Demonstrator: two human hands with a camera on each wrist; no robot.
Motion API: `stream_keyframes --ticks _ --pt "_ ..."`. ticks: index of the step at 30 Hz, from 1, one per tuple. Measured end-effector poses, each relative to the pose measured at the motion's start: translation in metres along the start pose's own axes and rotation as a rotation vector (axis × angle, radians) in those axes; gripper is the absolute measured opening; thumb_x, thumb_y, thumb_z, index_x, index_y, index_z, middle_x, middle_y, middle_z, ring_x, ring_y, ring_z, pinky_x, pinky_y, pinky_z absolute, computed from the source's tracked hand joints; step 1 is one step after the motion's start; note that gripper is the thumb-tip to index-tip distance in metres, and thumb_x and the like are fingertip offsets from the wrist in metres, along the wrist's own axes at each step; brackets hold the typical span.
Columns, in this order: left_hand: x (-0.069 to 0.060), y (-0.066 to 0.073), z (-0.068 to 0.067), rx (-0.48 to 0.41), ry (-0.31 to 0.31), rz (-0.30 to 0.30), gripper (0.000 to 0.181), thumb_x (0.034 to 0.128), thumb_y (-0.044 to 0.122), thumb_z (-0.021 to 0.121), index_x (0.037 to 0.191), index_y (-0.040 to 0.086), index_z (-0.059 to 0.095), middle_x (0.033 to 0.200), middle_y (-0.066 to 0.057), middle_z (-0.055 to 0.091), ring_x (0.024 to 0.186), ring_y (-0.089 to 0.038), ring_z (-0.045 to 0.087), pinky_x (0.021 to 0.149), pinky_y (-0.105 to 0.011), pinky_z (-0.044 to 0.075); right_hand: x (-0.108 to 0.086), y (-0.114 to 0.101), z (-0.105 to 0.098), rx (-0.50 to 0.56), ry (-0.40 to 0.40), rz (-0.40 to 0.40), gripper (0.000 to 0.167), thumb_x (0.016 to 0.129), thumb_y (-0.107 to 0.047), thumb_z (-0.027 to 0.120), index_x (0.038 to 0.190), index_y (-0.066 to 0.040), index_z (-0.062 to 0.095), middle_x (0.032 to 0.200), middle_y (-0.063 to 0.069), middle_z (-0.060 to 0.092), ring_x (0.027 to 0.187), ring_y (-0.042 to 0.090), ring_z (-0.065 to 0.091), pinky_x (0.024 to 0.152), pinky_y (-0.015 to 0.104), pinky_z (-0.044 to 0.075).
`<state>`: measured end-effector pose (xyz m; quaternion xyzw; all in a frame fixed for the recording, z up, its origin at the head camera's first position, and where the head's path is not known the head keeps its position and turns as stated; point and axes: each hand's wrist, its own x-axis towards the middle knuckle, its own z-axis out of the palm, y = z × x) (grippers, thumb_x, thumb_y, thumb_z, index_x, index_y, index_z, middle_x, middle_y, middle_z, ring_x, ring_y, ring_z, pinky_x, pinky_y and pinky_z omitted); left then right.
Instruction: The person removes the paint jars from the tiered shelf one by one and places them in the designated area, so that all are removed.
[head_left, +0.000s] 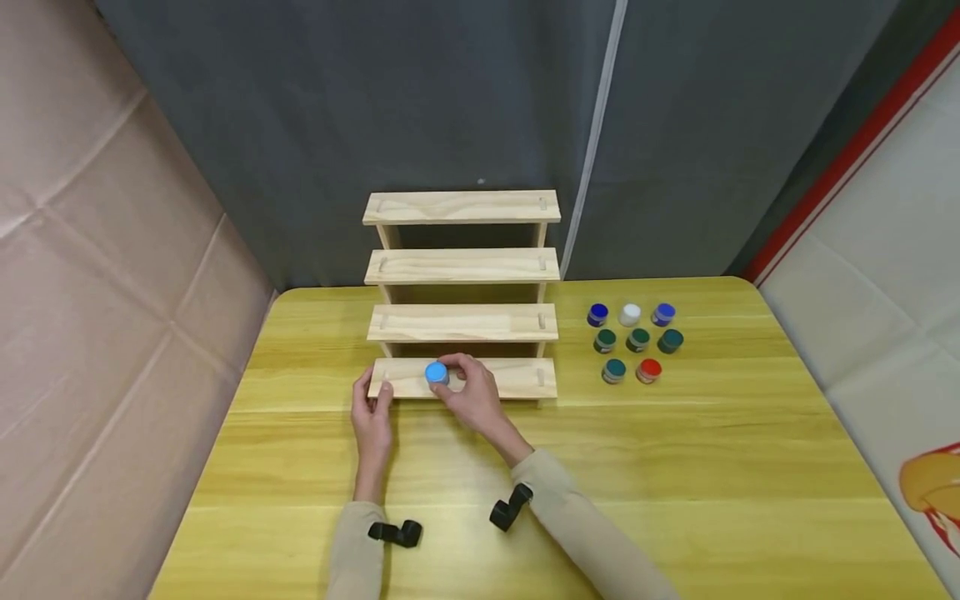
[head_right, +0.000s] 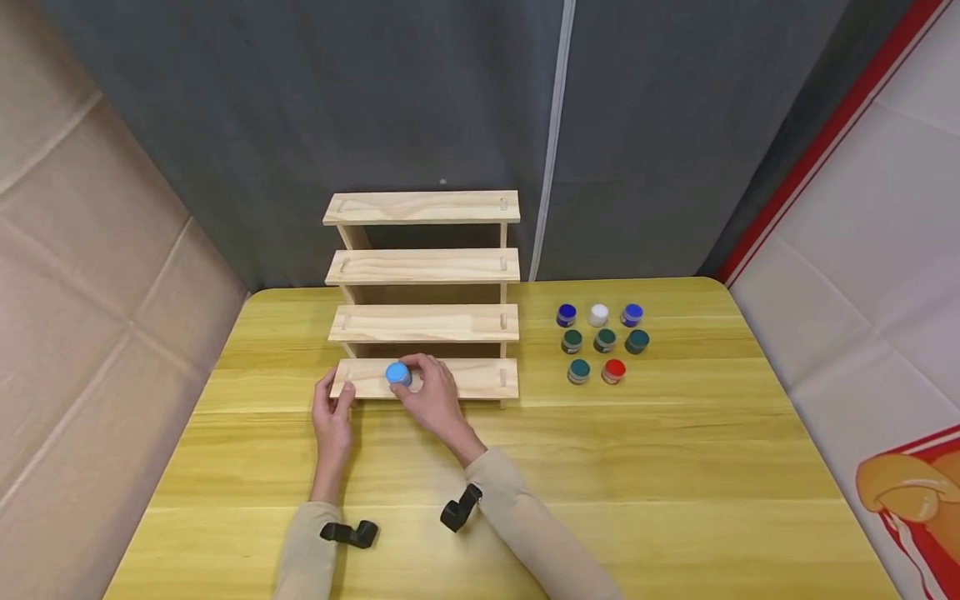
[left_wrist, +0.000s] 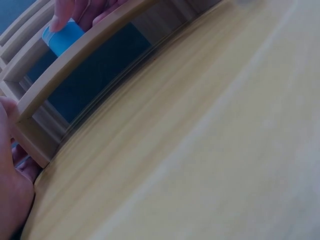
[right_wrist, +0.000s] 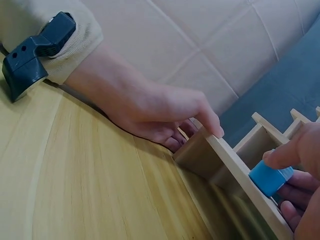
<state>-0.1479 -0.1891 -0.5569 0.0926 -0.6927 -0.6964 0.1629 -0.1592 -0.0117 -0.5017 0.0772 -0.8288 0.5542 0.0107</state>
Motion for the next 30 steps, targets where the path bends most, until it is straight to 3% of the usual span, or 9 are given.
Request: stream_keyframes --ticks 3,7,18,30 --pt "0.004 -0.014 0.000 -0.013 0.007 -0.006 0.046 0.1035 0.008 0.055 0.148 -0.001 0.045 0.148 -0.023 0.051 0.106 -0.007 0.055 0.085 -0.010 0.047 -0.002 0.001 -0.002 0.034 0.021 0.004 0.035 0.087 -0.011 0.079 0.119 -0.006 0.069 0.121 0.012 0.070 0.111 0.030 0.062 0.097 0.045 0.052" --pt "0.006 -0.019 -0.001 0.010 0.023 0.004 0.045 0.1038 0.012 0.055 0.148 0.002 0.047 0.147 -0.019 0.052 0.094 -0.003 0.055 0.079 -0.013 0.046 -0.005 0.002 -0.007 0.077 0.044 -0.006 0.034 0.087 -0.014 0.080 0.118 -0.006 0.069 0.120 0.012 0.070 0.108 0.030 0.064 0.096 0.045 0.053" --pt "0.004 -0.020 -0.003 0.056 0.027 0.006 0.045 0.1043 0.017 0.056 0.148 0.008 0.049 0.152 -0.011 0.051 0.077 -0.008 0.047 0.068 -0.017 0.041 -0.014 0.002 -0.024 0.114 0.082 0.002 0.034 0.085 -0.015 0.082 0.116 -0.008 0.069 0.117 0.009 0.072 0.105 0.028 0.067 0.095 0.044 0.055" --pt "0.003 -0.019 -0.002 0.062 0.016 0.002 0.045 0.1045 0.018 0.056 0.148 0.010 0.048 0.152 -0.009 0.051 0.077 -0.009 0.046 0.066 -0.017 0.040 -0.019 0.008 -0.053 0.161 0.157 -0.021 0.035 0.085 -0.011 0.081 0.117 -0.004 0.069 0.114 0.013 0.073 0.106 0.031 0.069 0.095 0.049 0.054"
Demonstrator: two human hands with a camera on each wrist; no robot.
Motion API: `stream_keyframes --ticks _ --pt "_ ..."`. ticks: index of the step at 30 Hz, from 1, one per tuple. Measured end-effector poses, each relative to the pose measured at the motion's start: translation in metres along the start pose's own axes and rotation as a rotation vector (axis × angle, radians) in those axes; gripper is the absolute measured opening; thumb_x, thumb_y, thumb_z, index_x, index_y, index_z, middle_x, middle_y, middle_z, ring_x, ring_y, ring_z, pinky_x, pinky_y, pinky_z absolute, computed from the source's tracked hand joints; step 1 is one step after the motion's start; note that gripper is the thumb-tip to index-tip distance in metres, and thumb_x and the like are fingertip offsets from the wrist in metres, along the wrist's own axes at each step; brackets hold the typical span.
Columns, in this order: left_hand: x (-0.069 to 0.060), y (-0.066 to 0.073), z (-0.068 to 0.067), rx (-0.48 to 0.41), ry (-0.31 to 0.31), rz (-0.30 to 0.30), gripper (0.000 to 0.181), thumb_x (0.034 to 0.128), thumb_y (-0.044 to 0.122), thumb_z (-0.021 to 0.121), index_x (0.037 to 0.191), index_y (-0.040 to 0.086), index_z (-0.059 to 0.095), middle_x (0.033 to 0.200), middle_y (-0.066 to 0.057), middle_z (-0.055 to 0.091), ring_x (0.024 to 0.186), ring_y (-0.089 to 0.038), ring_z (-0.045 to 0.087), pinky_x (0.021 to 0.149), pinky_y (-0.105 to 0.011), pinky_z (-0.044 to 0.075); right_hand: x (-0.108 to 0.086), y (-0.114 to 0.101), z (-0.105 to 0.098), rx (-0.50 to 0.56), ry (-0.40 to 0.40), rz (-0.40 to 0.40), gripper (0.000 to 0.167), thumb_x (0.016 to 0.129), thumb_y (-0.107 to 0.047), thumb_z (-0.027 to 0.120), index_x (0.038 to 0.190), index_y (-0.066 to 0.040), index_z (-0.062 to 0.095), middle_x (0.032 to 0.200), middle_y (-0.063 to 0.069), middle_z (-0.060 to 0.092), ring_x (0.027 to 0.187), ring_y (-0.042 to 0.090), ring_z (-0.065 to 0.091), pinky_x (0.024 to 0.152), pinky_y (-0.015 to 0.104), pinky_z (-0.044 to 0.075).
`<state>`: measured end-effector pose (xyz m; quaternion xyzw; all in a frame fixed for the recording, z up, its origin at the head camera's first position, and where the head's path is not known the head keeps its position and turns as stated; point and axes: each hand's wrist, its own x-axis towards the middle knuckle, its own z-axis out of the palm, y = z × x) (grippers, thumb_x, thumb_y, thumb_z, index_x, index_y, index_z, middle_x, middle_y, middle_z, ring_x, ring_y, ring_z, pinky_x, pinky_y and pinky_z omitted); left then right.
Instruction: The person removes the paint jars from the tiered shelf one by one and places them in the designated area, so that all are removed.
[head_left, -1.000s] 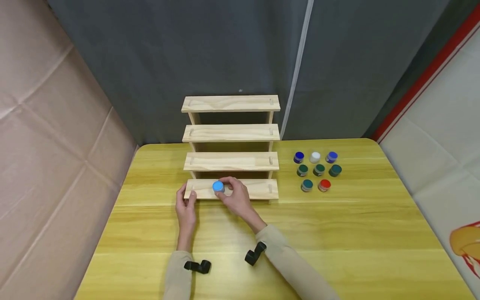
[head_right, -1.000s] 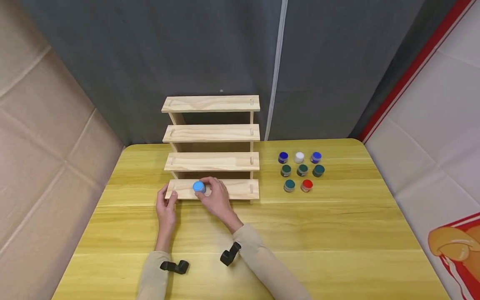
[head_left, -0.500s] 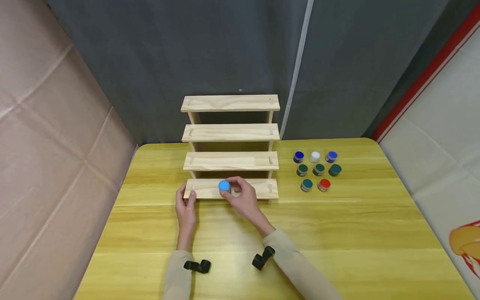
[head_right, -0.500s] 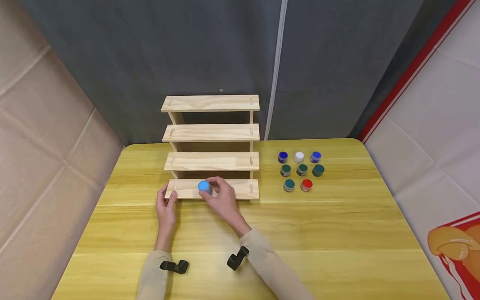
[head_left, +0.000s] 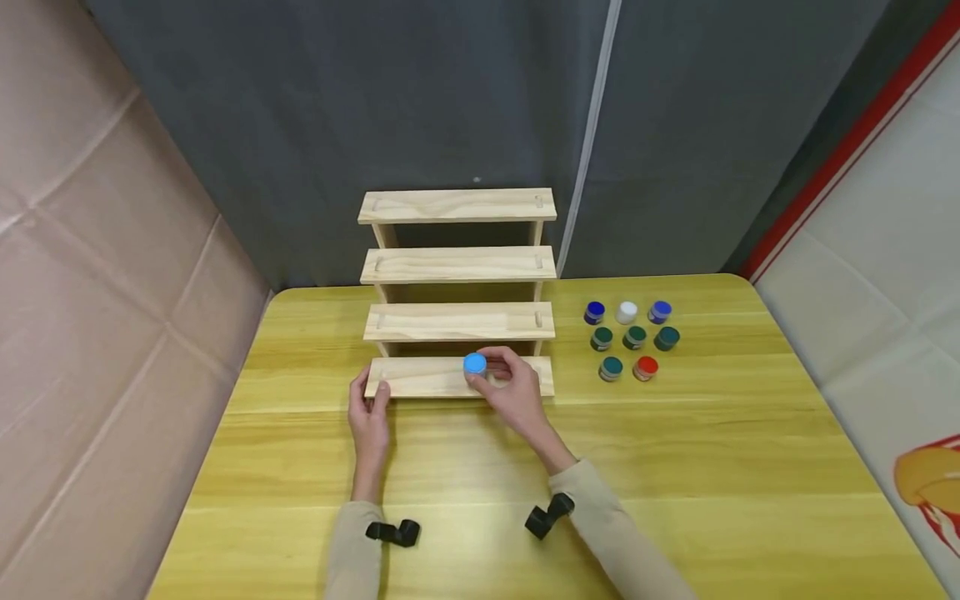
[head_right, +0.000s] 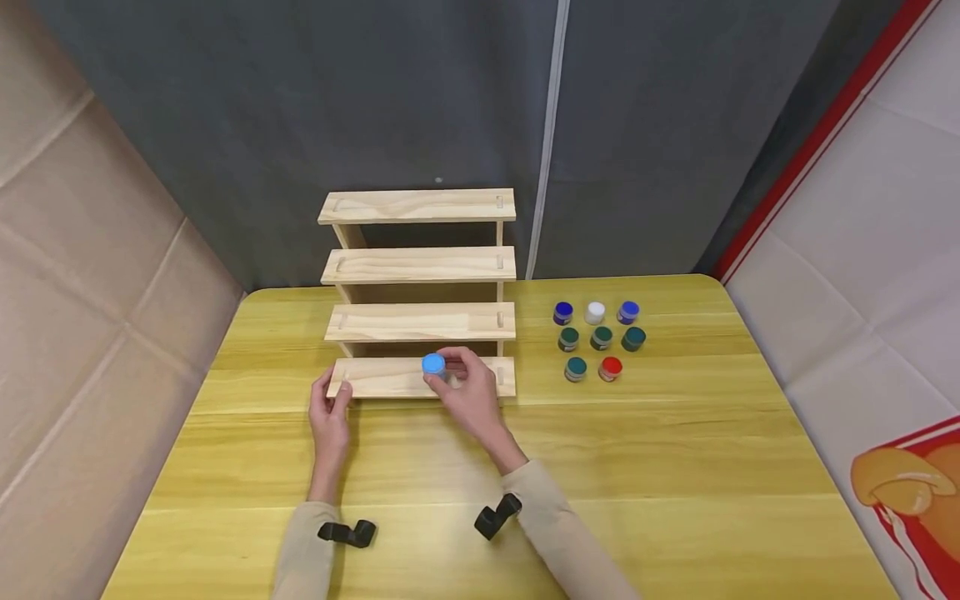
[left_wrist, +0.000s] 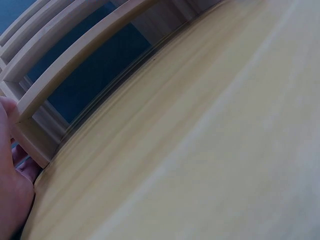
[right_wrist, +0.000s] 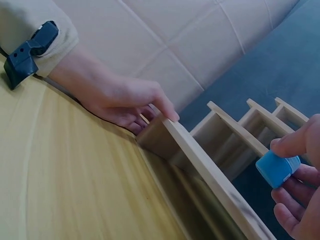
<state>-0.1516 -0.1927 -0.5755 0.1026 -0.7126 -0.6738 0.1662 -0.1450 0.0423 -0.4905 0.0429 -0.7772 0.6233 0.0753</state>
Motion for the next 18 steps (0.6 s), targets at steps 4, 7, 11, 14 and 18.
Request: stream_keyframes --ticks 4,7,11,14,18 --pt "0.000 0.000 -0.001 0.008 -0.005 0.005 0.046 0.1046 0.019 0.056 0.149 0.010 0.048 0.152 -0.007 0.051 0.078 -0.008 0.046 0.067 -0.016 0.040 0.001 -0.004 -0.009 0.009 0.029 -0.006 0.034 0.085 -0.007 0.081 0.116 -0.001 0.069 0.114 0.017 0.072 0.105 0.033 0.068 0.095 0.052 0.053" --pt "0.000 0.000 -0.001 0.007 -0.007 0.009 0.046 0.1048 0.019 0.056 0.149 0.009 0.048 0.152 -0.008 0.051 0.081 -0.007 0.048 0.070 -0.017 0.041 0.002 -0.005 -0.017 0.017 0.038 0.013 0.035 0.084 -0.006 0.081 0.116 -0.001 0.068 0.115 0.017 0.071 0.107 0.035 0.067 0.098 0.053 0.052" --pt "0.000 0.000 -0.001 -0.001 -0.001 0.005 0.045 0.1047 0.018 0.056 0.148 0.009 0.048 0.152 -0.008 0.051 0.081 -0.007 0.048 0.072 -0.017 0.042 0.002 -0.003 -0.026 0.020 0.056 0.035 0.036 0.085 -0.007 0.081 0.118 -0.002 0.068 0.116 0.016 0.070 0.107 0.033 0.065 0.098 0.051 0.052" --pt "0.000 0.000 -0.001 -0.002 0.004 0.006 0.045 0.1047 0.018 0.056 0.148 0.008 0.048 0.153 -0.010 0.050 0.080 -0.006 0.047 0.071 -0.017 0.042 0.002 -0.003 -0.031 0.022 0.074 0.040 0.037 0.086 -0.010 0.081 0.119 -0.002 0.067 0.117 0.017 0.070 0.106 0.032 0.065 0.099 0.050 0.052" --pt "0.001 0.000 0.000 -0.005 0.000 -0.002 0.045 0.1046 0.018 0.055 0.148 0.008 0.048 0.154 -0.013 0.048 0.078 -0.006 0.046 0.070 -0.018 0.041 0.000 0.000 -0.040 0.026 0.089 0.038 0.037 0.087 -0.013 0.081 0.120 -0.002 0.067 0.118 0.017 0.069 0.107 0.032 0.064 0.100 0.050 0.051"
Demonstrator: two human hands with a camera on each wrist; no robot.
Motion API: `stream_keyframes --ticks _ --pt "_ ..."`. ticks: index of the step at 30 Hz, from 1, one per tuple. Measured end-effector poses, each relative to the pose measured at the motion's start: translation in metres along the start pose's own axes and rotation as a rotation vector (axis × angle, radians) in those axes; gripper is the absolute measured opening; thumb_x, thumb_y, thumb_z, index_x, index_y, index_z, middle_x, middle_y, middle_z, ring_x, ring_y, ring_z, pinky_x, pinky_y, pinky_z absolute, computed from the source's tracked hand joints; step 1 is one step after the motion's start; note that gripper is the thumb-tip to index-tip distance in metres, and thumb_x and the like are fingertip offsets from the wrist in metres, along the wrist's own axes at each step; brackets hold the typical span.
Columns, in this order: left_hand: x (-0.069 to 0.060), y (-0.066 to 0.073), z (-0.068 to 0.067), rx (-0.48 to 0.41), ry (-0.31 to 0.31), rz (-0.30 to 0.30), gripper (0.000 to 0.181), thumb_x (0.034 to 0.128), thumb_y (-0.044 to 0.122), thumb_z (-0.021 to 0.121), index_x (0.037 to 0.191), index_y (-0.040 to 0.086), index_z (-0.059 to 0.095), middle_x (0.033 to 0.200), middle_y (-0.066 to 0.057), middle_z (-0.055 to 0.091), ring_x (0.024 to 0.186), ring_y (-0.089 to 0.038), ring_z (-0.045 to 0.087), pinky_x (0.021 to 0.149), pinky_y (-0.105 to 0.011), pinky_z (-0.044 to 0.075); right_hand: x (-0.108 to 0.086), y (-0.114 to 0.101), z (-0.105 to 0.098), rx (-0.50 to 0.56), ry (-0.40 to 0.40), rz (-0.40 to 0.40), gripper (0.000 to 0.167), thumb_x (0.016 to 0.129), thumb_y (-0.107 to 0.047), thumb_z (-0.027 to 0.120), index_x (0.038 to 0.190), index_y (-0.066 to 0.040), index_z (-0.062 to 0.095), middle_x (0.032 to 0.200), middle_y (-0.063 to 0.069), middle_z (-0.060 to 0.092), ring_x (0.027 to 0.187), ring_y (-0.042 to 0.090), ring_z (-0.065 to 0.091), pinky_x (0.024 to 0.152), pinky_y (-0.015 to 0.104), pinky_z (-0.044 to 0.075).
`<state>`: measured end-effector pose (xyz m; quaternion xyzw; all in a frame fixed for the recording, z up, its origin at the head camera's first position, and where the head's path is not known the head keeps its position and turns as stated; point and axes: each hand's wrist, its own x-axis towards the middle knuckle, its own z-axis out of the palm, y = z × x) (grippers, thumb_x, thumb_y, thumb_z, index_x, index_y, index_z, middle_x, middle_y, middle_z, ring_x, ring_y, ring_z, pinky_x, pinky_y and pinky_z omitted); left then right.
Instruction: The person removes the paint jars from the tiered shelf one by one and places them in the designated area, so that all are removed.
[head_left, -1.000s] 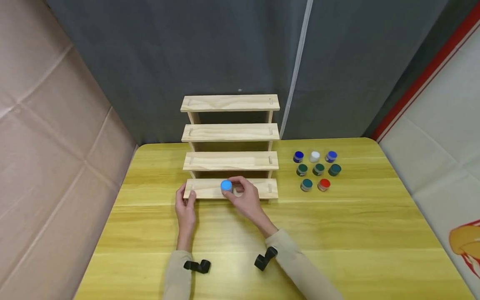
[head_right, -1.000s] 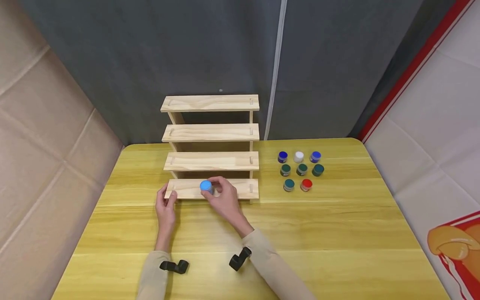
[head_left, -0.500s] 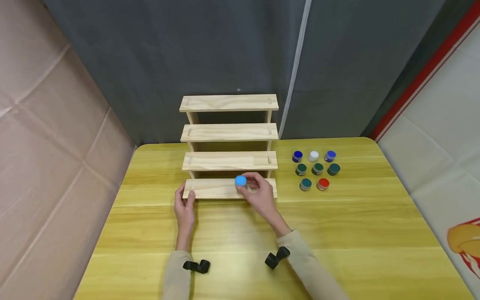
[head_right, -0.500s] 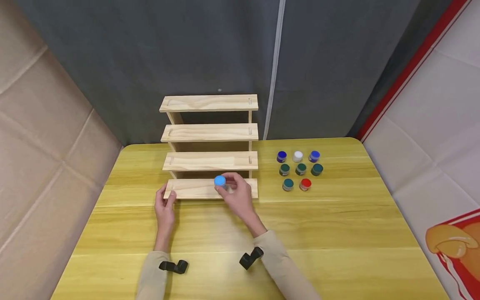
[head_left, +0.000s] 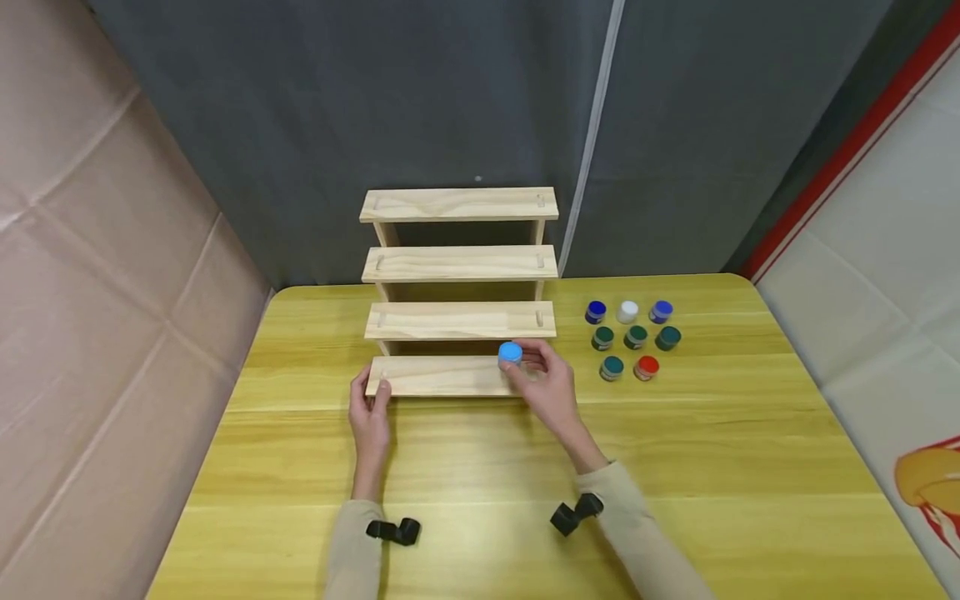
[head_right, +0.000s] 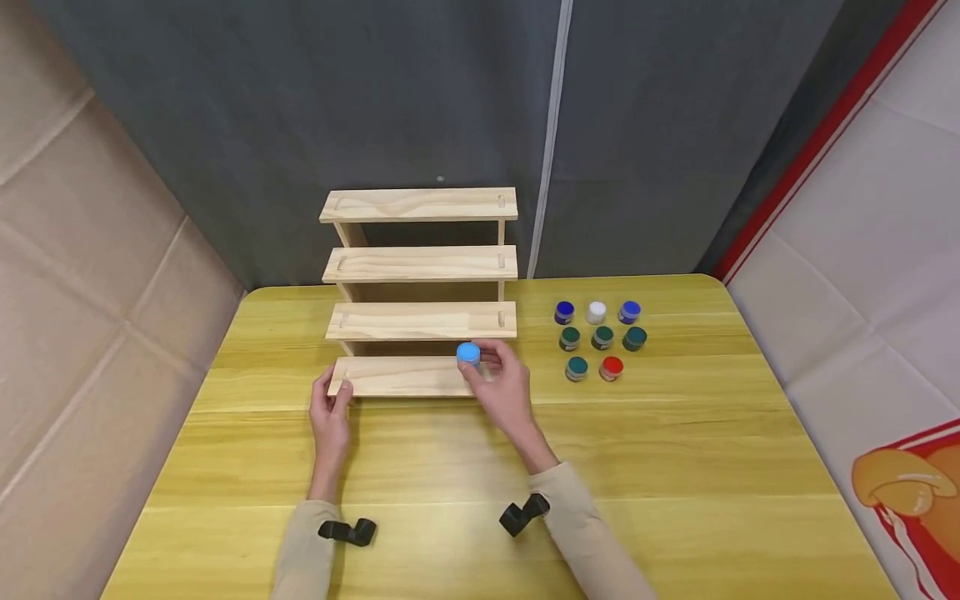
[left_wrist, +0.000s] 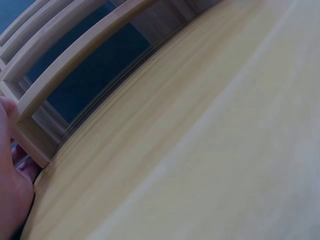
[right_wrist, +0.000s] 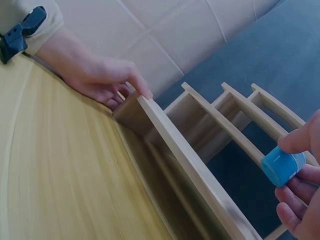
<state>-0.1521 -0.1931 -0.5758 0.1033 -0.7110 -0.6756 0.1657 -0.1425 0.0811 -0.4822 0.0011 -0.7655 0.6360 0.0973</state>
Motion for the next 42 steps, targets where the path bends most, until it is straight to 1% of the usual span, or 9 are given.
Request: stream_keyframes --ticks 8,11,15,18,20,28,32,36,42 --pt "-0.001 0.004 0.000 -0.013 -0.012 -0.027 0.047 0.1045 0.015 0.055 0.150 0.007 0.046 0.155 -0.012 0.047 0.080 -0.007 0.047 0.071 -0.020 0.042 -0.002 0.002 -0.017 -0.026 0.040 0.004 0.038 0.087 -0.008 0.079 0.122 0.001 0.066 0.121 0.020 0.068 0.109 0.033 0.061 0.102 0.050 0.049" --pt "-0.005 0.018 0.000 -0.016 -0.025 -0.025 0.047 0.1039 0.012 0.055 0.149 0.002 0.045 0.154 -0.018 0.047 0.081 -0.007 0.048 0.073 -0.023 0.044 -0.005 -0.003 -0.022 -0.030 0.067 -0.002 0.039 0.088 -0.003 0.077 0.123 0.006 0.064 0.122 0.024 0.067 0.108 0.034 0.060 0.102 0.052 0.048" --pt "-0.011 0.035 0.000 0.004 -0.033 -0.015 0.047 0.1034 0.009 0.054 0.147 -0.003 0.045 0.152 -0.022 0.048 0.078 -0.007 0.048 0.072 -0.023 0.044 -0.010 -0.017 -0.030 -0.054 0.117 -0.026 0.039 0.086 0.002 0.076 0.121 0.012 0.062 0.118 0.027 0.067 0.105 0.031 0.060 0.095 0.035 0.050" --pt "-0.012 0.038 -0.001 0.009 -0.034 -0.018 0.046 0.1036 0.009 0.054 0.147 -0.002 0.046 0.152 -0.020 0.049 0.077 -0.009 0.048 0.071 -0.023 0.043 -0.013 -0.024 -0.036 -0.068 0.164 -0.053 0.038 0.085 0.005 0.076 0.119 0.014 0.063 0.115 0.028 0.068 0.102 0.029 0.061 0.088 0.019 0.048" --pt "-0.012 0.039 0.000 0.008 -0.035 -0.015 0.046 0.1036 0.009 0.054 0.147 -0.002 0.046 0.152 -0.019 0.049 0.077 -0.012 0.048 0.070 -0.022 0.043 -0.014 -0.024 -0.039 -0.066 0.193 -0.066 0.037 0.084 0.005 0.076 0.118 0.015 0.063 0.113 0.029 0.068 0.100 0.028 0.061 0.085 0.015 0.047" --pt "-0.013 0.039 -0.001 0.005 -0.031 -0.003 0.045 0.1036 0.009 0.054 0.147 -0.003 0.047 0.153 -0.021 0.048 0.075 -0.020 0.048 0.066 -0.017 0.041 -0.012 -0.015 -0.054 -0.083 0.265 -0.057 0.037 0.085 0.006 0.075 0.119 0.014 0.062 0.114 0.029 0.067 0.095 0.016 0.060 0.085 0.014 0.047" --pt "-0.014 0.040 0.000 0.009 -0.031 -0.010 0.046 0.1036 0.009 0.054 0.147 -0.002 0.046 0.153 -0.020 0.048 0.075 -0.016 0.048 0.067 -0.017 0.041 -0.008 -0.003 -0.063 -0.073 0.308 -0.023 0.039 0.086 0.003 0.076 0.121 0.012 0.061 0.115 0.028 0.067 0.095 0.014 0.059 0.087 0.017 0.048" --pt "-0.013 0.039 -0.001 0.013 -0.032 -0.010 0.046 0.1035 0.009 0.054 0.147 -0.003 0.046 0.154 -0.020 0.047 0.074 -0.009 0.047 0.068 -0.017 0.041 -0.002 0.017 -0.075 -0.064 0.361 -0.009 0.040 0.087 -0.004 0.078 0.122 0.006 0.063 0.114 0.019 0.067 0.095 0.007 0.058 0.090 0.024 0.048" --pt "-0.002 0.013 -0.001 -0.007 -0.022 -0.018 0.047 0.1046 0.013 0.054 0.149 0.003 0.045 0.154 -0.018 0.046 0.079 -0.005 0.047 0.071 -0.019 0.042 0.003 0.031 -0.092 -0.042 0.413 0.010 0.041 0.087 -0.013 0.080 0.121 0.001 0.063 0.108 0.001 0.064 0.096 0.005 0.059 0.094 0.027 0.049"
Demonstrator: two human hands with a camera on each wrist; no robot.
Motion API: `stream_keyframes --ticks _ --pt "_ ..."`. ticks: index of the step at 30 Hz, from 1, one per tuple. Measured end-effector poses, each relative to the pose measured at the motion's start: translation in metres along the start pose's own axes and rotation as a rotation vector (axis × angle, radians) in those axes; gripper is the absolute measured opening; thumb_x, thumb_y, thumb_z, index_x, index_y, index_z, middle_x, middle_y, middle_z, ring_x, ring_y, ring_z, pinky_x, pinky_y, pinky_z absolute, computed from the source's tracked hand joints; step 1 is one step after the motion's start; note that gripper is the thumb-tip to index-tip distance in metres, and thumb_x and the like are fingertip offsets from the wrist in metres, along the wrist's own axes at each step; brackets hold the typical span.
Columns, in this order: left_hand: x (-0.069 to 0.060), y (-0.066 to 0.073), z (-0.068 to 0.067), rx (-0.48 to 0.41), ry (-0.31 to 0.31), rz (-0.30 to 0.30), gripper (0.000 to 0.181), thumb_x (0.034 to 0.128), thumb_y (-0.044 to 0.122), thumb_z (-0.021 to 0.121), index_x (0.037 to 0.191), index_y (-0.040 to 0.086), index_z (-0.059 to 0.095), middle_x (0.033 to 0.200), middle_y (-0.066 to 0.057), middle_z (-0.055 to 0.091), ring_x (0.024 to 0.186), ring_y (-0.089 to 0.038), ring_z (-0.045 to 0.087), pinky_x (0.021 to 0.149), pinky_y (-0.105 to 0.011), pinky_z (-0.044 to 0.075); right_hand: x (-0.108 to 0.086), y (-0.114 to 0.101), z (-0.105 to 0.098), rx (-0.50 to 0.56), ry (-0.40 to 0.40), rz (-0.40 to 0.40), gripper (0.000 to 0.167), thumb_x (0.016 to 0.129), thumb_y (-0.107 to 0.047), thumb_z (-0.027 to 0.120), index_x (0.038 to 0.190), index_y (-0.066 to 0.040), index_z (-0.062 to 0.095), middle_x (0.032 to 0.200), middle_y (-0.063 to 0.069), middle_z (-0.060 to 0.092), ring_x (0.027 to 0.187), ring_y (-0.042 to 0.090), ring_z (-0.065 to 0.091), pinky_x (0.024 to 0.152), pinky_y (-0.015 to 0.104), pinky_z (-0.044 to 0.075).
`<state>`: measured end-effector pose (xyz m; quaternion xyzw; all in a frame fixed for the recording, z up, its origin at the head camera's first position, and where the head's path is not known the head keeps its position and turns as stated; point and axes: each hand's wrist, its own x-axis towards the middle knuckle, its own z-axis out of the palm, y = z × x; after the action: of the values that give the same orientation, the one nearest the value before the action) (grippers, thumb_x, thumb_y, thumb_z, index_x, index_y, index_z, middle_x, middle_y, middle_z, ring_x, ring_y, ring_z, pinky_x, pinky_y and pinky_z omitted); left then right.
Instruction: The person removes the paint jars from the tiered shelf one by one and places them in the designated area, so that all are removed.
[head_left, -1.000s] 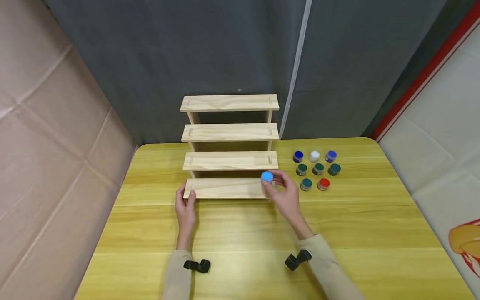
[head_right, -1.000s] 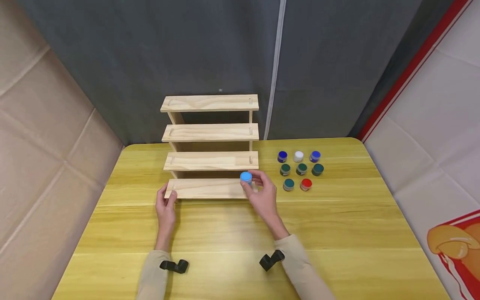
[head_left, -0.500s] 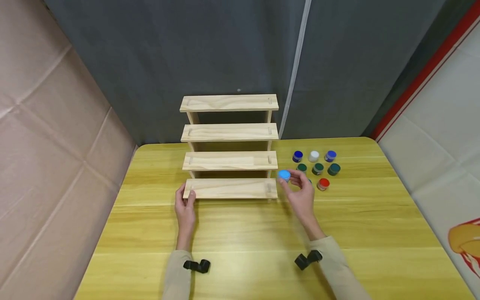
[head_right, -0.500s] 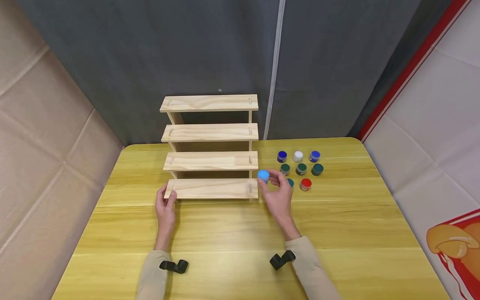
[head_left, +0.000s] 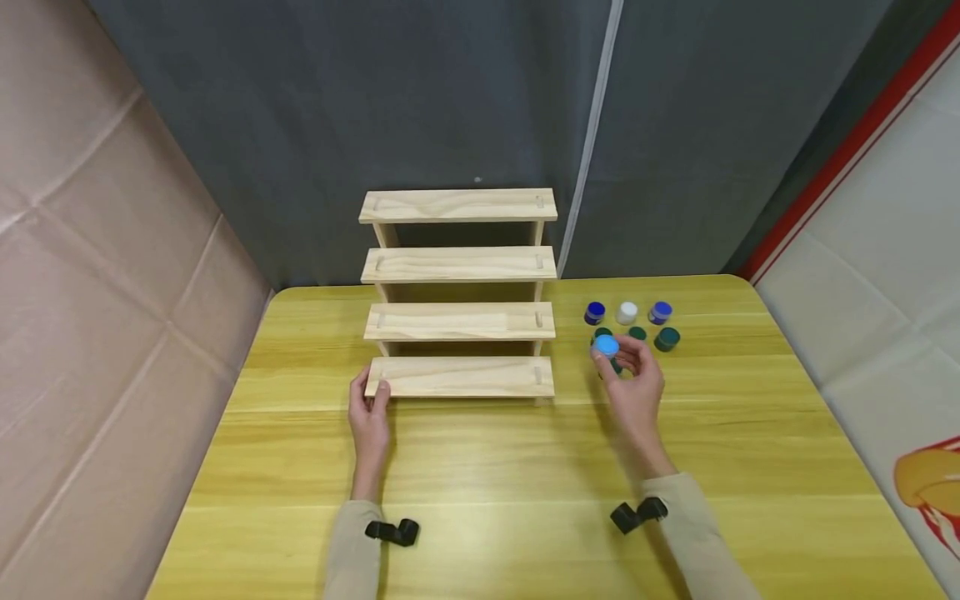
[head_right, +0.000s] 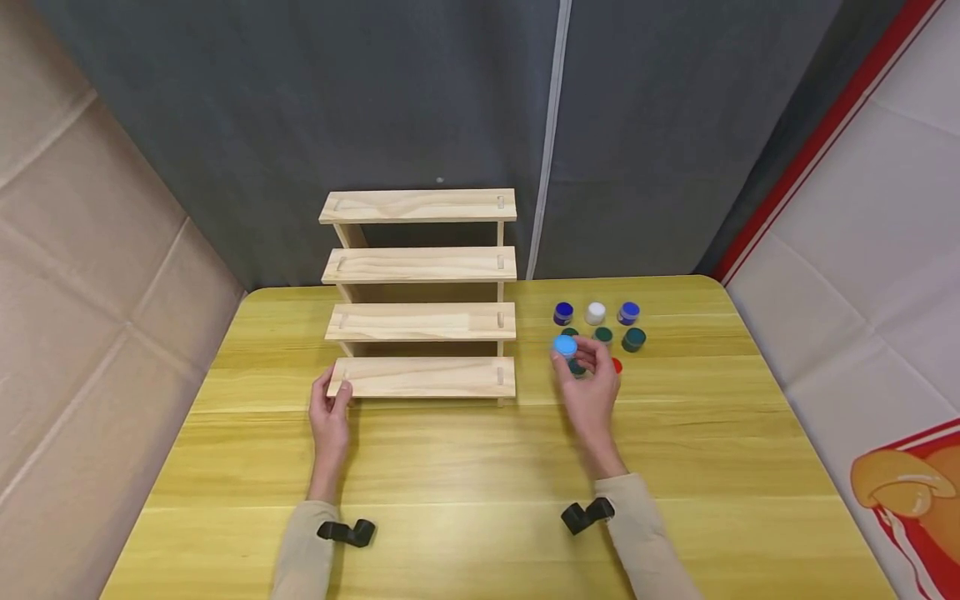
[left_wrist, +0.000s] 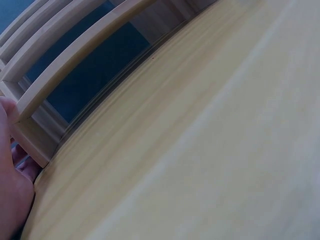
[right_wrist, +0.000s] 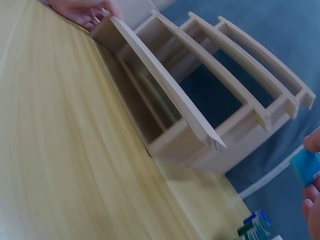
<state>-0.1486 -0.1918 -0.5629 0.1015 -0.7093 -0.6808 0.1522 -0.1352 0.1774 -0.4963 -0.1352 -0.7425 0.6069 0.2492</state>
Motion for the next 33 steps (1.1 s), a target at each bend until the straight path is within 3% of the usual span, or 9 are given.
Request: stream_keyframes --ticks 3,7,12,18,26,33 --pt "0.002 -0.009 0.000 0.000 0.012 0.010 0.046 0.1048 0.016 0.055 0.149 0.006 0.046 0.152 -0.016 0.049 0.081 -0.003 0.048 0.073 -0.018 0.043 0.004 0.003 -0.008 0.005 0.018 0.005 0.041 0.088 -0.011 0.080 0.122 0.003 0.062 0.107 -0.003 0.063 0.097 0.004 0.060 0.094 0.026 0.049" --pt "0.003 -0.012 0.001 -0.005 0.023 0.031 0.045 0.1041 0.017 0.056 0.147 0.007 0.048 0.150 -0.015 0.051 0.085 -0.004 0.051 0.074 -0.016 0.044 0.010 0.005 -0.016 -0.024 0.040 0.030 0.042 0.088 -0.011 0.079 0.123 0.002 0.060 0.108 -0.003 0.064 0.098 0.003 0.059 0.095 0.028 0.048" --pt "0.002 -0.012 0.001 -0.014 0.016 0.023 0.045 0.1046 0.016 0.055 0.148 0.007 0.047 0.149 -0.013 0.052 0.089 -0.005 0.053 0.076 -0.016 0.045 0.015 0.006 -0.026 -0.075 0.068 0.069 0.041 0.090 -0.015 0.078 0.125 -0.002 0.060 0.114 -0.002 0.064 0.100 0.003 0.059 0.096 0.029 0.050" --pt "0.003 -0.014 0.001 0.006 0.014 0.022 0.045 0.1047 0.016 0.055 0.148 0.008 0.047 0.148 -0.009 0.053 0.080 -0.008 0.049 0.071 -0.017 0.044 0.021 0.013 -0.036 -0.108 0.114 0.028 0.042 0.090 -0.016 0.077 0.125 0.001 0.062 0.114 0.000 0.064 0.100 0.002 0.059 0.099 0.029 0.051" --pt "0.004 -0.015 0.001 0.000 0.018 0.041 0.045 0.1050 0.015 0.054 0.148 0.005 0.047 0.147 -0.016 0.053 0.082 -0.004 0.050 0.073 -0.018 0.044 0.027 0.023 -0.050 -0.124 0.161 0.012 0.042 0.088 -0.011 0.078 0.125 0.002 0.062 0.117 0.004 0.065 0.099 -0.001 0.059 0.094 0.020 0.049" --pt "0.002 -0.011 0.001 -0.005 0.017 0.030 0.045 0.1046 0.014 0.054 0.148 0.005 0.047 0.146 -0.015 0.053 0.082 -0.006 0.050 0.072 -0.018 0.043 0.034 0.032 -0.060 -0.133 0.209 0.081 0.043 0.088 -0.013 0.079 0.125 0.001 0.063 0.111 -0.005 0.064 0.099 -0.002 0.058 0.093 0.017 0.048"
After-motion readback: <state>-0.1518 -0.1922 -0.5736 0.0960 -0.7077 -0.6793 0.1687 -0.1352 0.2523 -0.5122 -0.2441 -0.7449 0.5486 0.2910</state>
